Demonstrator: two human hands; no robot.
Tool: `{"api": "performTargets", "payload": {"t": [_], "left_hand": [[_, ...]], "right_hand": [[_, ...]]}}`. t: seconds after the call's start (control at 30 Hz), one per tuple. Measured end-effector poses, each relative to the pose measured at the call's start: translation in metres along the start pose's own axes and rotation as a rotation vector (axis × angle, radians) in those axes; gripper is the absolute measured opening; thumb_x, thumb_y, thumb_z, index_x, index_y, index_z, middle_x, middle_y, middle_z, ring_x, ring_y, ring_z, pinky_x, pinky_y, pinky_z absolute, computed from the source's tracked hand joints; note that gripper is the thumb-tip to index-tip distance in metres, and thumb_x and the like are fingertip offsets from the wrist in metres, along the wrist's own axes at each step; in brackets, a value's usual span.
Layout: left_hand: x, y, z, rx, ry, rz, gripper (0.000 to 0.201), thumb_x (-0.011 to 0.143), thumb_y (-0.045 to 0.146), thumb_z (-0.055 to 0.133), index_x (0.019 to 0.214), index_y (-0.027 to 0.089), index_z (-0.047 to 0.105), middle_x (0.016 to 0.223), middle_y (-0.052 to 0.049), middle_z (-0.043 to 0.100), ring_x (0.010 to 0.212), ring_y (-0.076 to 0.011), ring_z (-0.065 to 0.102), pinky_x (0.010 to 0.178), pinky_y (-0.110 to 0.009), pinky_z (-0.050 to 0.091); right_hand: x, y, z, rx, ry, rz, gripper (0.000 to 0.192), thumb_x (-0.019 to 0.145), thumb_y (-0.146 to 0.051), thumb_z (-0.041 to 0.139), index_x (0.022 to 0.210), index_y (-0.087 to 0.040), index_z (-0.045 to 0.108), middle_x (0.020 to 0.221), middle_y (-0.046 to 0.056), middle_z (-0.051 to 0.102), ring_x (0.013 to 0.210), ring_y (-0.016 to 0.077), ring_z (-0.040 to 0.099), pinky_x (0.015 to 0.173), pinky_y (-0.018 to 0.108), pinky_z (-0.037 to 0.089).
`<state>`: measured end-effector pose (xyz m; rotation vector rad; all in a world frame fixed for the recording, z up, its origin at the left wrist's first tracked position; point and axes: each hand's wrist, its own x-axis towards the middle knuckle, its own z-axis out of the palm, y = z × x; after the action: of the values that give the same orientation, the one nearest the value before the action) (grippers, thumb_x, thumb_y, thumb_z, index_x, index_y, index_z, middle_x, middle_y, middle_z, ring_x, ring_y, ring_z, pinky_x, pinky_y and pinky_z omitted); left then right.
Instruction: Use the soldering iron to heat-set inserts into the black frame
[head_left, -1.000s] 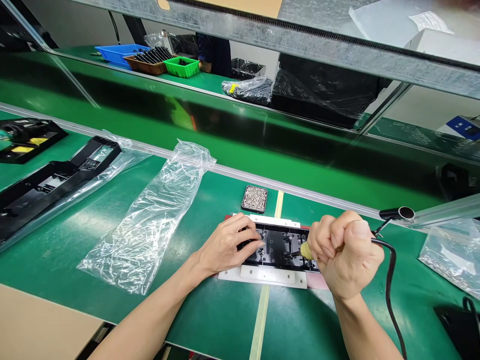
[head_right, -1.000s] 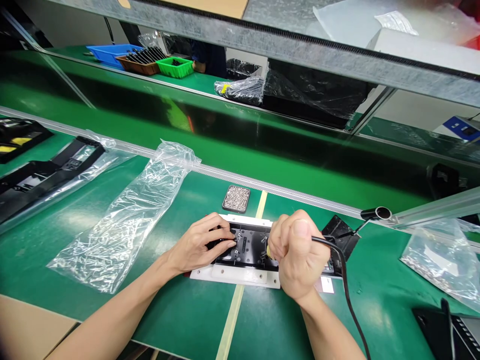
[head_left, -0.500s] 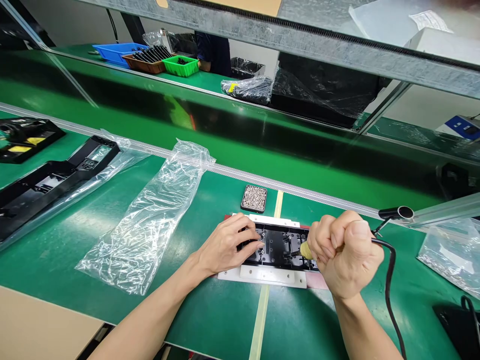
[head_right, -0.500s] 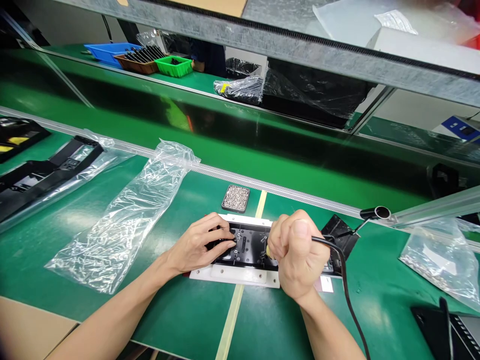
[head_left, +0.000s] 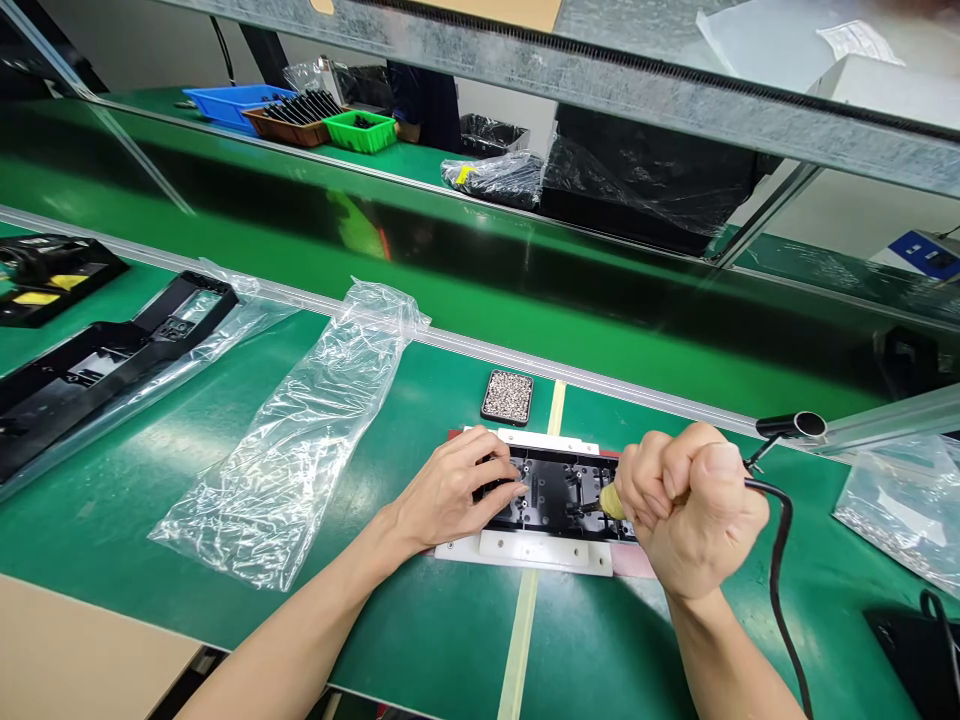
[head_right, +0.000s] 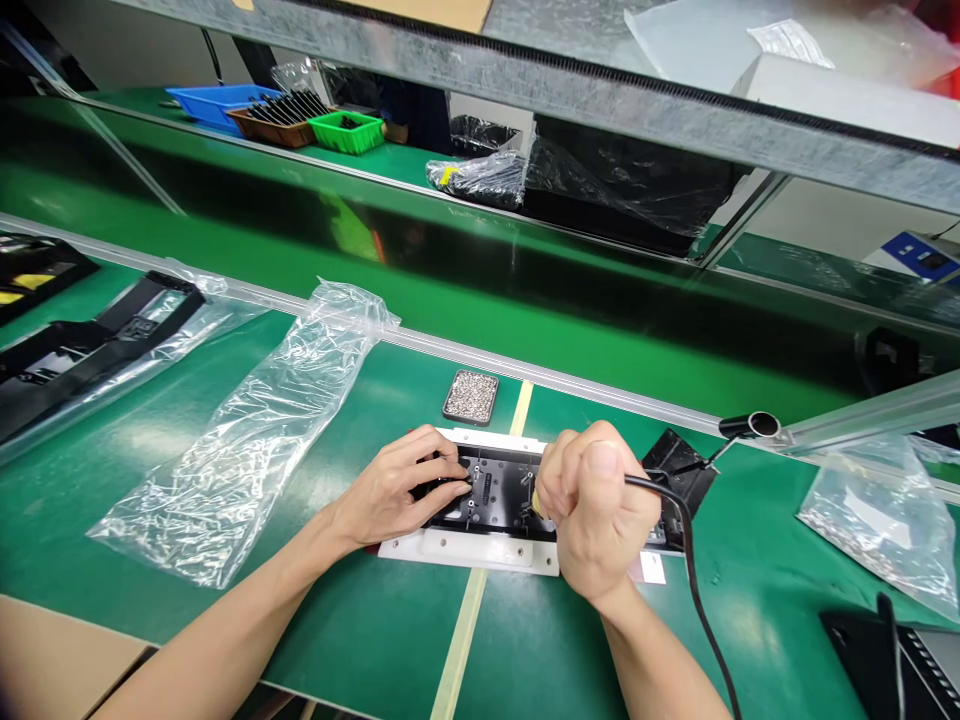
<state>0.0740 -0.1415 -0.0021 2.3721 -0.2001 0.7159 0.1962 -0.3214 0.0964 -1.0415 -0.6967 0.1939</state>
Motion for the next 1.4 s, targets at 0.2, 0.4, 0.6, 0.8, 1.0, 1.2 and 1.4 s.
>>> {"api": "performTargets", "payload": {"t": [0.2,0.4,0.6,0.8,1.0,1.2,1.4], "left_hand": [[-0.0003,-0.0001,0.0003,-0.006,0.000,0.001,0.012,0.104,0.026,0.067,0.103,0.016,0.074,0.098,-0.007,0.066,0.090,-0.0204,0.059,0.079,-0.037,0.051],[-0.0001,0.0003,0.0001,-0.004,0.003,-0.004,0.012,0.104,0.026,0.068,0.103,0.016,0.074,0.098,-0.007,0.066,0.089,-0.0203,0.060,0.078,-0.036,0.051],[0.0000,0.0004,0.0002,0.010,0.003,-0.002,0.013,0.104,0.027,0.067,0.103,0.016,0.075,0.098,-0.007,0.066,0.089,-0.0205,0.060,0.080,-0.037,0.051],[-0.0004,-0.0002,0.0003,0.002,0.003,-0.004,0.015,0.105,0.027,0.066,0.103,0.016,0.075,0.098,-0.008,0.066,0.090,-0.0208,0.060,0.079,-0.038,0.052],[-0.0004,0.0003,-0.0001,-0.003,-0.003,-0.008,0.015,0.105,0.028,0.065,0.103,0.016,0.075,0.098,-0.008,0.066,0.090,-0.0208,0.059,0.079,-0.038,0.052],[-0.0004,0.0000,0.0000,-0.018,-0.003,-0.005,0.013,0.105,0.026,0.067,0.103,0.016,0.074,0.099,-0.008,0.067,0.091,-0.0205,0.059,0.079,-0.037,0.051],[0.0003,0.0004,-0.0001,-0.016,-0.001,-0.005,0.013,0.104,0.026,0.067,0.102,0.016,0.074,0.098,-0.008,0.067,0.090,-0.0206,0.060,0.079,-0.037,0.052]], "right_hand": [[-0.0001,-0.0001,0.0012,0.004,0.005,0.018,0.045,0.106,-0.036,0.052,0.064,-0.019,0.047,0.050,-0.006,0.034,0.042,0.0069,0.029,0.037,0.016,0.027],[-0.0003,-0.0004,0.0006,-0.004,0.005,0.012,0.045,0.106,-0.035,0.051,0.064,-0.019,0.047,0.049,-0.006,0.034,0.041,0.0069,0.028,0.037,0.017,0.027],[-0.0001,0.0000,-0.0002,0.005,0.002,0.011,0.045,0.106,-0.034,0.051,0.064,-0.019,0.048,0.049,-0.006,0.034,0.042,0.0070,0.029,0.037,0.017,0.027],[0.0004,0.0003,0.0017,0.020,-0.002,0.011,0.044,0.106,-0.033,0.050,0.064,-0.019,0.048,0.050,-0.006,0.034,0.042,0.0072,0.028,0.037,0.017,0.027],[0.0000,-0.0004,0.0017,0.020,-0.002,0.010,0.045,0.106,-0.034,0.051,0.065,-0.019,0.048,0.050,-0.006,0.033,0.042,0.0073,0.028,0.037,0.017,0.027],[-0.0003,-0.0004,0.0001,0.002,-0.004,0.004,0.045,0.106,-0.034,0.051,0.064,-0.019,0.047,0.050,-0.005,0.034,0.042,0.0068,0.029,0.037,0.017,0.028],[0.0000,-0.0008,0.0019,-0.005,0.003,-0.001,0.046,0.106,-0.036,0.052,0.063,-0.019,0.046,0.050,-0.006,0.034,0.042,0.0066,0.028,0.037,0.017,0.027]]}}
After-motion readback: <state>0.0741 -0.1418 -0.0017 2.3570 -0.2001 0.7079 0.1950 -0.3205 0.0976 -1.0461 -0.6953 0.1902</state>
